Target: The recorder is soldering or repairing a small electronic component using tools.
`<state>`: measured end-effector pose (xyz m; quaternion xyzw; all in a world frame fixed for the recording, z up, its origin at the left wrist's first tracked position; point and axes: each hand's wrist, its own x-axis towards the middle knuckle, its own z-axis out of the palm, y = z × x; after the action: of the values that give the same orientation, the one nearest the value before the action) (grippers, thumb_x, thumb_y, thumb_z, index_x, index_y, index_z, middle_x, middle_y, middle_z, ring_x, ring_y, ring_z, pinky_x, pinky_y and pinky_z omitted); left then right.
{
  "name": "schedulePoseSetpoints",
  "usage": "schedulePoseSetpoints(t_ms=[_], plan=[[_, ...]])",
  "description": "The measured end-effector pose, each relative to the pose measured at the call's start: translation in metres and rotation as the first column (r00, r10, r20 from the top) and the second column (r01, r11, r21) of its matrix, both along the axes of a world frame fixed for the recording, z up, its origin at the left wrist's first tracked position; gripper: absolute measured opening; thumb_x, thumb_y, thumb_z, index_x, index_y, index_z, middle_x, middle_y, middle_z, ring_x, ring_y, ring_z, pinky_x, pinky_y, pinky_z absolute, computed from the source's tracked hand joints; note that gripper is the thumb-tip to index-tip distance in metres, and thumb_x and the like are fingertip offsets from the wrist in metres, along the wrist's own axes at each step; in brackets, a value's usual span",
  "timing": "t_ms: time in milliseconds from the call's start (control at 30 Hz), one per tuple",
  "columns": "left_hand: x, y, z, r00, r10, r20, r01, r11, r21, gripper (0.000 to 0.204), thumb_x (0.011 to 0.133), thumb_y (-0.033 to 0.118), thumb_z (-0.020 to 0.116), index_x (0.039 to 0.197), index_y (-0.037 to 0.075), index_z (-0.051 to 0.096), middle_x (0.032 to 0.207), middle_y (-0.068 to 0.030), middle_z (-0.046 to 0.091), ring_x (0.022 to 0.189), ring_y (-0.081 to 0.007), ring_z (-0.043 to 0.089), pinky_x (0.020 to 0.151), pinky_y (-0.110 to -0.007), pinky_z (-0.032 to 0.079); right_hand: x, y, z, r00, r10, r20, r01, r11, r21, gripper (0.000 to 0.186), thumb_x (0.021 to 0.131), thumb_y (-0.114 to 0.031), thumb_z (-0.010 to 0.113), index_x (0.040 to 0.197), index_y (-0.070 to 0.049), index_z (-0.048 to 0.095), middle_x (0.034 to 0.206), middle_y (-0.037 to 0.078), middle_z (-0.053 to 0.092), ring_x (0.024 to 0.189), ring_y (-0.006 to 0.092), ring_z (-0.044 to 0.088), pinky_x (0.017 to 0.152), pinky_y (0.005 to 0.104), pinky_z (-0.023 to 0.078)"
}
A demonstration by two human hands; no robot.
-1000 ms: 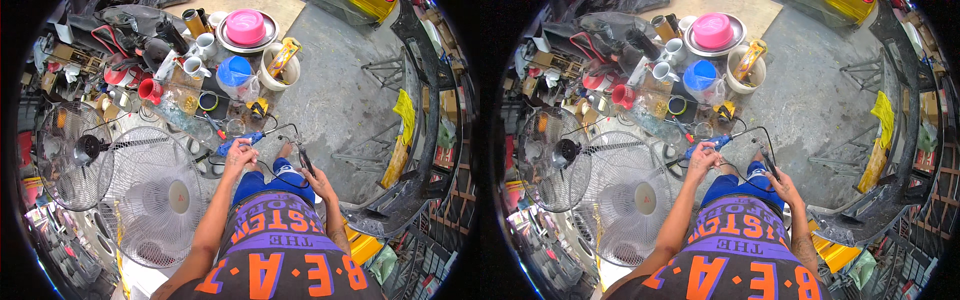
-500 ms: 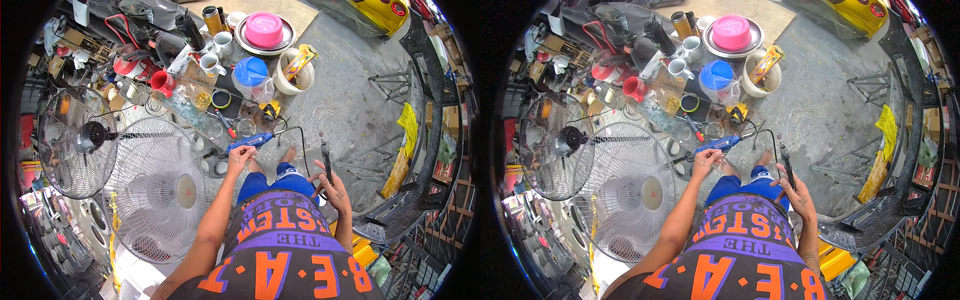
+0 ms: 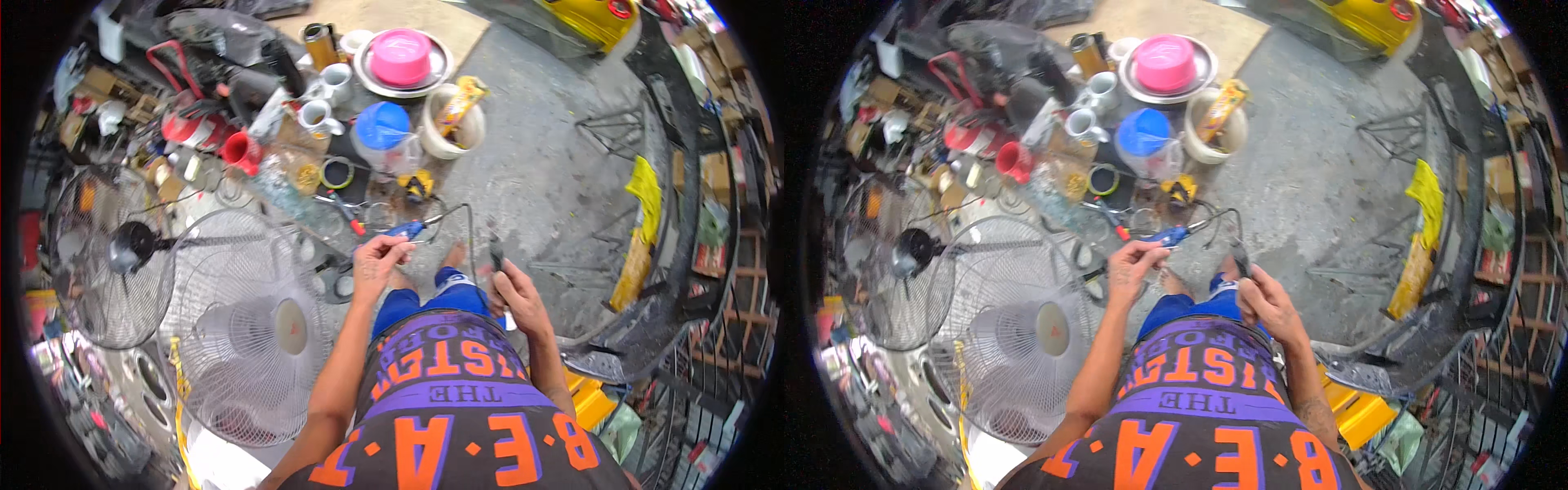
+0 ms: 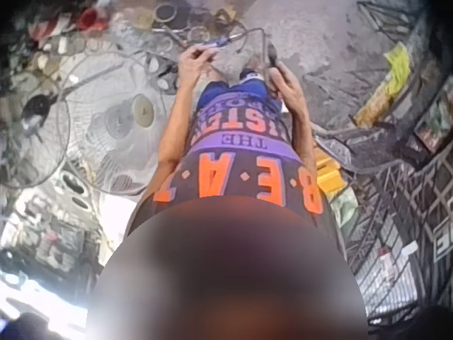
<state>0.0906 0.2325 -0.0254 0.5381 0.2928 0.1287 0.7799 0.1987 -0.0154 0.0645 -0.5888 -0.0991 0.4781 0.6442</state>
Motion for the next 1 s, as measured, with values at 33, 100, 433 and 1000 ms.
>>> schedulePoseSetpoints(t_ms=[33, 100, 433, 1000], plan=[[0.005, -0.002, 0.028, 1.0, 0.023, 0.004, -0.023, 1.0, -0.015, 0.011, 0.083, 0.001, 0.07, 0.093, -0.002, 0.068, 0.081, -0.0083, 0.069, 0.069, -0.0121, 0.063, 0.065, -0.025, 0.05, 0.0, 0.006, 0.007, 1.0, -0.022, 0.013, 0.022, 1.0, -0.016, 0.026, 0.102, -0.026, 0.045, 0.108, -0.002, 0.051, 0.074, 0.005, 0.058, 0.059, 0.01, 0.055, 0.05, 0.0224, 0.041], [0.012, -0.003, 0.07, 0.989, -0.008, 0.15, -0.004, 0.997, 0.078, 0.01, 0.085, -0.002, 0.066, 0.094, -0.004, 0.066, 0.09, -0.0127, 0.068, 0.073, -0.015, 0.064, 0.069, -0.027, 0.053, 0.003, 0.021, 0.03, 0.995, 0.026, 0.096, -0.022, 0.999, -0.044, 0.031, 0.102, -0.025, 0.042, 0.122, -0.001, 0.046, 0.073, 0.008, 0.058, 0.058, 0.0131, 0.057, 0.05, 0.0245, 0.045], [0.049, -0.031, 0.143, 0.874, -0.097, 0.475, 0.016, 0.985, 0.172, 0.007, 0.091, -0.001, 0.058, 0.097, -0.001, 0.054, 0.102, -0.0202, 0.065, 0.096, -0.0239, 0.065, 0.086, -0.036, 0.054, 0.004, 0.047, 0.05, 0.995, -0.058, 0.075, 0.039, 0.972, 0.233, 0.043, 0.103, -0.016, 0.039, 0.143, -0.008, 0.028, 0.088, 0.014, 0.059, 0.057, 0.0173, 0.061, 0.054, 0.0295, 0.053], [0.045, -0.043, 0.148, 0.945, -0.107, 0.309, -0.098, 0.809, 0.58, 0.01, 0.086, 0.001, 0.066, 0.09, 0.002, 0.057, 0.1, -0.0184, 0.068, 0.082, -0.0248, 0.069, 0.069, -0.032, 0.054, -0.005, 0.055, 0.06, 0.946, -0.117, 0.302, 0.111, 0.993, 0.035, 0.044, 0.1, -0.012, 0.045, 0.142, -0.003, 0.035, 0.086, 0.008, 0.058, 0.058, 0.0111, 0.055, 0.054, 0.0251, 0.049]])
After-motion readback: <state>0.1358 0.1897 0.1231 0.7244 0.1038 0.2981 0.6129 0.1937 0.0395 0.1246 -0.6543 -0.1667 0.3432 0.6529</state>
